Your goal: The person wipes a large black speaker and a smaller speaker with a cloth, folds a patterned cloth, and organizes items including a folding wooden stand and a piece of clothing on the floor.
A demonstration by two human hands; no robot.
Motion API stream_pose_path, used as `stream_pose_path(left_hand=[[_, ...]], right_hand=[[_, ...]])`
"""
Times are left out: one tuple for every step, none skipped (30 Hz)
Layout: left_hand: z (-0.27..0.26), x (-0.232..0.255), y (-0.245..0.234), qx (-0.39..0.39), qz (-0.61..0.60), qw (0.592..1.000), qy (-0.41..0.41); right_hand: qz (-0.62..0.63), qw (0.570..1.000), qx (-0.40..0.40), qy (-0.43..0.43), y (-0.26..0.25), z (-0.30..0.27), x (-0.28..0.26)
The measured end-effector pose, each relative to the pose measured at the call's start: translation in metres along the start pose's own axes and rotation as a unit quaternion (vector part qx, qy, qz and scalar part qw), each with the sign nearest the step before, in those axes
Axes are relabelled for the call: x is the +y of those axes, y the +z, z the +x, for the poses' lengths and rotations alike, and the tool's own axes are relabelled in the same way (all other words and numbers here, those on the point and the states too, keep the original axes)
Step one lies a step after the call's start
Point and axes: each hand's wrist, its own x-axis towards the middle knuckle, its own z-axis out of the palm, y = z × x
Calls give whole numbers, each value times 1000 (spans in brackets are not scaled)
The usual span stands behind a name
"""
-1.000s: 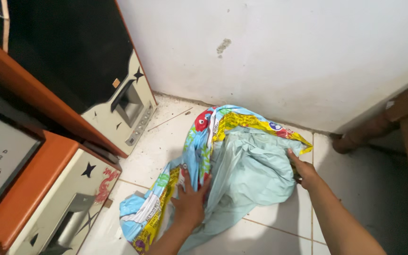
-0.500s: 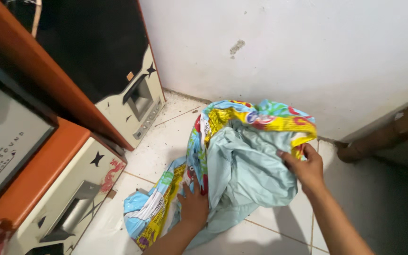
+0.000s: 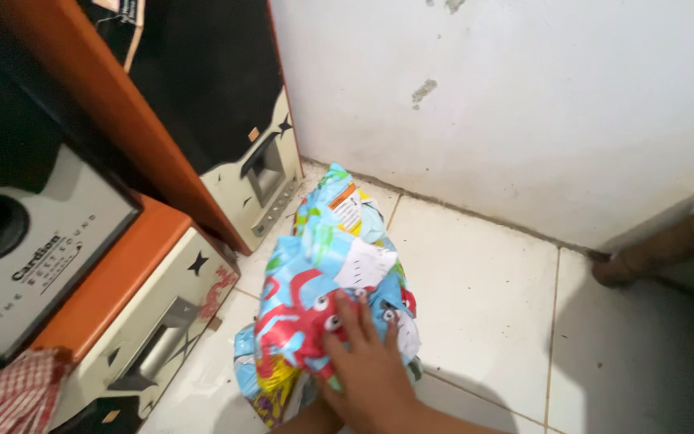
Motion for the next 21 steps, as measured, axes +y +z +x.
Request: stream_pose_path(left_hand=[[-5, -12, -8, -4, -16, 1000, 3], [-9, -24, -15, -7, -34, 999, 10], [-13, -38, -22, -17, -57, 998, 16], [-16, -52, -28, -32, -91, 995, 24], [-18, -63, -32, -46, -126, 990, 34], [-23, -73, -36, -72, -177, 980, 49], [-32, -80, -42, -106, -237, 963, 68], [-42, -88, -50, -142, -297, 941, 83], [-51, -97, -60, -181, -367, 907, 103], [-59, -106, -69, -215, -434, 867, 116], [-66, -114, -76, -250, -496, 822, 128], [-70, -125, -84, -246, -542, 793, 132], [-75, -139, -90, -202, -574, 784, 121], [-77, -150, -94, -174, -604, 770, 110], [-75, -158, -96, -16, -576, 813, 79], [-67, -162, -94, 166, -497, 851, 32], [-57, -164, -89, 358, -374, 855, -35], [-50, -165, -81, 392, -332, 856, -64], [-46, -168, -69, 424, -289, 854, -91], [-42, -171, -59, 454, -244, 849, -118], [-38, -173, -50, 374, -353, 836, -190]], right_hand=[[-14, 1000, -16, -19, 6, 1, -5], [-12, 998, -57, -27, 11, 2, -9], [-10, 995, -98, -36, 17, 2, -12], [-8, 989, -138, -44, 24, 1, -13], [-7, 989, -125, -73, 32, 0, -14], [-6, 989, -112, -102, 42, 0, -14], [-6, 987, -99, -130, 52, -1, -13], [-23, 983, -85, -158, 61, 0, -9], [-41, 979, -70, -187, 68, 1, -3], [-59, 973, -55, -216, 74, 1, 1], [-29, 971, -79, -226, 78, -2, 5], [1, 966, -103, -235, 82, -4, 8], [31, 961, -125, -245, 86, -5, 9], [35, 961, -140, -235, 90, -9, 9], [36, 962, -154, -225, 92, -13, 9], [37, 962, -168, -214, 95, -17, 10], [35, 961, -163, -222, 97, -19, 14], [33, 960, -158, -231, 99, -21, 19], [32, 958, -153, -238, 101, -21, 25], [21, 960, -126, -251, 103, -20, 32], [11, 960, -99, -262, 104, -20, 39]])
